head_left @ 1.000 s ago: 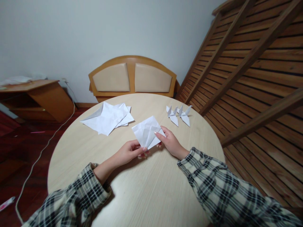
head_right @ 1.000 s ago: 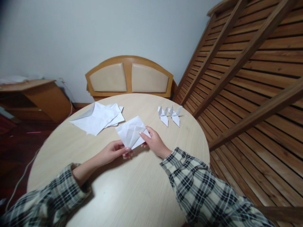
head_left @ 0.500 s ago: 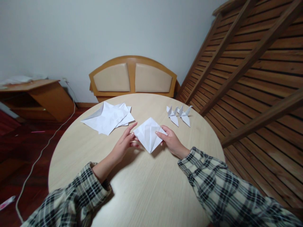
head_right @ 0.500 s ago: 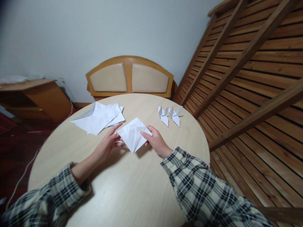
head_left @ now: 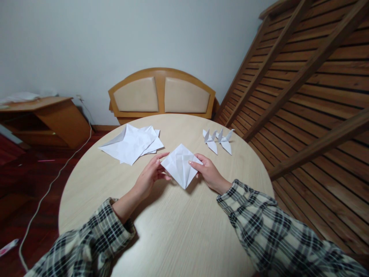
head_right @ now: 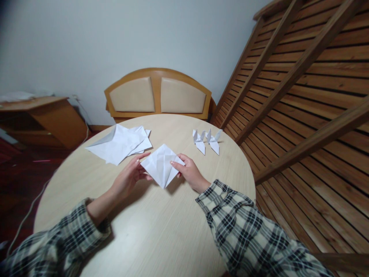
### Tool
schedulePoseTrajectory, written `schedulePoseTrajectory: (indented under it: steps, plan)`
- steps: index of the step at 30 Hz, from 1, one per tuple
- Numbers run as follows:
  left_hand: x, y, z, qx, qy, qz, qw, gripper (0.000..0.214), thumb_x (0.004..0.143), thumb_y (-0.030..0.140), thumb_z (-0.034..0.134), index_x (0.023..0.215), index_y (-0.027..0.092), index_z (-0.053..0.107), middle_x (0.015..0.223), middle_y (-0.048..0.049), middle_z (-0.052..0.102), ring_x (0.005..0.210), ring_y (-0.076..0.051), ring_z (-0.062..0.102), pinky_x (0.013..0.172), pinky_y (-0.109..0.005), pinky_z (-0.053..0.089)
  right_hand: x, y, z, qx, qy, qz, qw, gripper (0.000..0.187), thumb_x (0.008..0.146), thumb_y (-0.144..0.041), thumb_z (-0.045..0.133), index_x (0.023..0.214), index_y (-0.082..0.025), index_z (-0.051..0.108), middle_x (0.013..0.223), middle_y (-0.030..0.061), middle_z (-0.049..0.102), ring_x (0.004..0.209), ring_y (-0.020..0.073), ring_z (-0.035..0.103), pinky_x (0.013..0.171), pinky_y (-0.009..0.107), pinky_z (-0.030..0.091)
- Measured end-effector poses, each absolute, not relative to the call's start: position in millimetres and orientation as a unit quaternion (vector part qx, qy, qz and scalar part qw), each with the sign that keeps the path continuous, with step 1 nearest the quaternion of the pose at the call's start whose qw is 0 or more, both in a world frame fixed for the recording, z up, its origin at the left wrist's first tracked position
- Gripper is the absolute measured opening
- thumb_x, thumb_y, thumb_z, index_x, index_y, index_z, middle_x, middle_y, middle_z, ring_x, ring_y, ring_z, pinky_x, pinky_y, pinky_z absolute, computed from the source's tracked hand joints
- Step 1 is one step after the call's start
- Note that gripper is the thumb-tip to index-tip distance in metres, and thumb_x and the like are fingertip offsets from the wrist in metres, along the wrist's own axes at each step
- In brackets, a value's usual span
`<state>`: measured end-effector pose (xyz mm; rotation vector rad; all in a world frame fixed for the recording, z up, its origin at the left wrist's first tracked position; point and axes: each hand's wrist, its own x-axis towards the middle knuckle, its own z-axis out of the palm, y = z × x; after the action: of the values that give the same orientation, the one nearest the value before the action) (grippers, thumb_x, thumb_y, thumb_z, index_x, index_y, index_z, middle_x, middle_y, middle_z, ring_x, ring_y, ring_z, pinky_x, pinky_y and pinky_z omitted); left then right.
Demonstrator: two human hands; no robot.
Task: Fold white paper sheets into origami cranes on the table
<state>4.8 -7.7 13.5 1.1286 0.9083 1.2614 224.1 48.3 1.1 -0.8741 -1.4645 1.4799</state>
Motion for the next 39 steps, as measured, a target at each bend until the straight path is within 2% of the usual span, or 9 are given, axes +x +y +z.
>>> schedulePoseTrajectory:
  steps: [5, 15, 21, 25, 32, 39]
  plan:
    - [4.7, -7.1, 12.2, 0.474, 0.375, 0.543, 0.582, 0.045, 0.092, 0.046, 0.053, 0.130, 0.022, 0.052, 0.088, -0.0047, 0.062, 0.076, -0.018, 0.062, 0.067, -0.031, 0.055, 223.6, 48.2, 1.7, -0.344, -0.589, 0.594, 0.426, 0.033, 0.078, -0.046, 0.072, 0.090, -0.018, 0.060, 0.071, -0.0015, 0.055, 0.056, 0.0099, 0.048, 0.046, 0.023, 0.037]
    - [4.4, -9.6, 13.8, 0.480, 0.375, 0.553, 0.569, 0.040, 0.087, 0.024, 0.058, 0.127, 0.024, 0.056, 0.092, -0.0037, 0.063, 0.080, -0.017, 0.060, 0.069, -0.030, 0.053, 222.7, 47.1, 4.0, -0.346, -0.578, 0.607, 0.423, 0.032, 0.077, -0.045, 0.073, 0.089, -0.018, 0.059, 0.070, -0.0020, 0.054, 0.055, 0.0095, 0.047, 0.045, 0.023, 0.034]
    - [4.8, -10.3, 13.8, 0.538, 0.384, 0.545, 0.516, 0.032, 0.084, 0.026, 0.063, 0.116, 0.024, 0.063, 0.095, -0.0044, 0.065, 0.074, -0.016, 0.058, 0.066, -0.029, 0.050, 223.8, 47.3, 2.3, -0.342, -0.573, 0.615, 0.420, 0.032, 0.077, -0.044, 0.073, 0.091, -0.019, 0.061, 0.072, -0.0020, 0.054, 0.055, 0.0094, 0.045, 0.045, 0.023, 0.032]
    - [6.4, -11.3, 16.7, 0.583, 0.391, 0.538, 0.466, 0.025, 0.079, 0.026, 0.068, 0.103, 0.022, 0.067, 0.104, -0.0071, 0.065, 0.085, -0.020, 0.058, 0.070, -0.031, 0.048, 224.3, 47.0, 0.9, -0.339, -0.578, 0.621, 0.407, 0.033, 0.076, -0.044, 0.075, 0.092, -0.019, 0.062, 0.074, -0.0015, 0.057, 0.058, 0.0103, 0.047, 0.049, 0.024, 0.034]
    - [7.9, -13.3, 15.5, 0.632, 0.389, 0.487, 0.461, 0.017, 0.080, 0.027, 0.067, 0.095, 0.019, 0.068, 0.092, -0.0068, 0.066, 0.081, -0.019, 0.058, 0.072, -0.031, 0.045, 222.7, 45.1, 4.8, -0.326, -0.552, 0.645, 0.415, 0.035, 0.072, -0.042, 0.079, 0.090, -0.019, 0.061, 0.082, 0.0009, 0.064, 0.070, 0.0143, 0.057, 0.065, 0.028, 0.043]
    - [7.7, -13.6, 14.1, 0.645, 0.380, 0.454, 0.483, 0.020, 0.078, 0.033, 0.070, 0.090, 0.017, 0.067, 0.087, -0.0069, 0.065, 0.076, -0.018, 0.058, 0.069, -0.031, 0.045, 222.2, 45.3, 4.0, -0.326, -0.553, 0.643, 0.417, 0.034, 0.070, -0.041, 0.079, 0.087, -0.019, 0.060, 0.079, -0.0002, 0.063, 0.070, 0.0143, 0.057, 0.066, 0.028, 0.043]
